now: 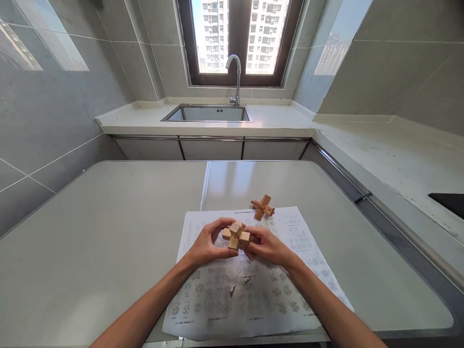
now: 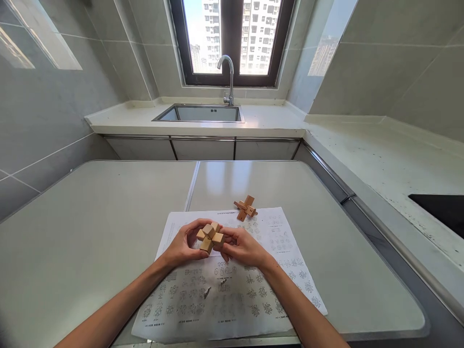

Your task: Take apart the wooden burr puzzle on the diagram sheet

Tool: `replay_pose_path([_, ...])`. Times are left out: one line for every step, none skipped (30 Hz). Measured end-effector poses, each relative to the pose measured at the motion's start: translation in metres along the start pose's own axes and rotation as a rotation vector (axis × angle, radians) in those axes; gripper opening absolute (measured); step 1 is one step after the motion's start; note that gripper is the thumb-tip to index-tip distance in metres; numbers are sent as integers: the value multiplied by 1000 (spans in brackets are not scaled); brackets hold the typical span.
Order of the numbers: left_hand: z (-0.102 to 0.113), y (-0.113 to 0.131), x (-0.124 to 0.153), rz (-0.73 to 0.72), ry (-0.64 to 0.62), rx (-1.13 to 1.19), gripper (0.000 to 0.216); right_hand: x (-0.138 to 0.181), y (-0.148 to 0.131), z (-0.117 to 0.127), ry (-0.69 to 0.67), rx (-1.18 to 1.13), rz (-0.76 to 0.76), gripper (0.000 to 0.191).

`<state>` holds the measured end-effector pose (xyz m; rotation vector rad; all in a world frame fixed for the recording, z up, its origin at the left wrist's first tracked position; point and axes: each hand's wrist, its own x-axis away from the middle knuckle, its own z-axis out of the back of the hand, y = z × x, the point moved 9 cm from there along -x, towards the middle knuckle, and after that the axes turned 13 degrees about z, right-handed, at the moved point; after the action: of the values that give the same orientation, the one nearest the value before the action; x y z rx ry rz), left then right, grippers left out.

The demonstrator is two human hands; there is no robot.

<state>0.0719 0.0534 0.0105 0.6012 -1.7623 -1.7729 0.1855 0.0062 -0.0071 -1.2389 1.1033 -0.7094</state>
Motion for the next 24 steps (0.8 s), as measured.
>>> replay_pose_path([1,1,0,-2,26,-17,66,-1,0,2,23,25,11,36])
replay_pose_path([3,2,0,-3,61,-41,66,-1,0,5,57,55,23,36])
replay_pose_path([5,3,1,-4,108,-73,64,-2,0,10,104,90,35,35])
replay_pose_path([7,4,1,-3,164,-111,63,-2,1,15,156,128,45,34])
replay_pose_path([10,5,2,0,223,-151,61,-1,1,20,206,160,47,32])
replay_pose_path([12,6,3,5,277,-188,60,-1,3,24,247,179,44,31])
replay_pose_path([13,7,4,10,320,-217,61,0,4,27,271,181,36,30])
replay_pose_path([14,8,5,13,352,-238,61,0,7,28,277,166,26,29])
replay_pose_path([14,9,6,13,374,-253,63,-1,9,28,271,139,19,29])
replay_pose_path([13,9,7,10,388,-266,64,-1,11,27,261,113,16,30])
replay_pose_path([13,10,7,6,395,-280,64,-1,11,26,251,95,15,30])
replay_pose_path([12,11,7,1,396,-294,63,-1,11,25,246,84,16,30])
replay_pose_path([12,11,8,-3,398,-307,63,-1,11,25,246,78,17,31])
replay_pose_path([12,12,8,-5,399,-317,62,0,10,25,251,71,20,31])
replay_pose_path([11,12,7,-5,399,-324,61,0,9,26,258,60,24,31])
replay_pose_path([11,12,7,-4,399,-325,60,0,7,26,263,47,30,32])
replay_pose_path([12,13,7,-2,399,-323,59,0,5,26,264,33,39,33])
replay_pose_path([12,13,7,0,400,-318,58,-1,3,25,255,19,49,34])
replay_pose_path([12,13,6,1,401,-311,58,-1,1,23,233,4,58,36])
replay_pose_path([12,13,6,3,402,-305,58,-2,-1,21,205,-11,68,37])
replay_pose_path([12,14,6,2,402,-301,58,-2,-2,19,176,-24,77,40])
replay_pose_path([12,14,6,3,400,-302,58,-3,-3,18,154,-31,82,42])
replay_pose_path([11,15,5,5,397,-310,58,-3,-3,17,143,-29,83,45])
replay_pose_path([10,15,5,7,393,-323,59,-3,-3,18,146,-19,80,47])
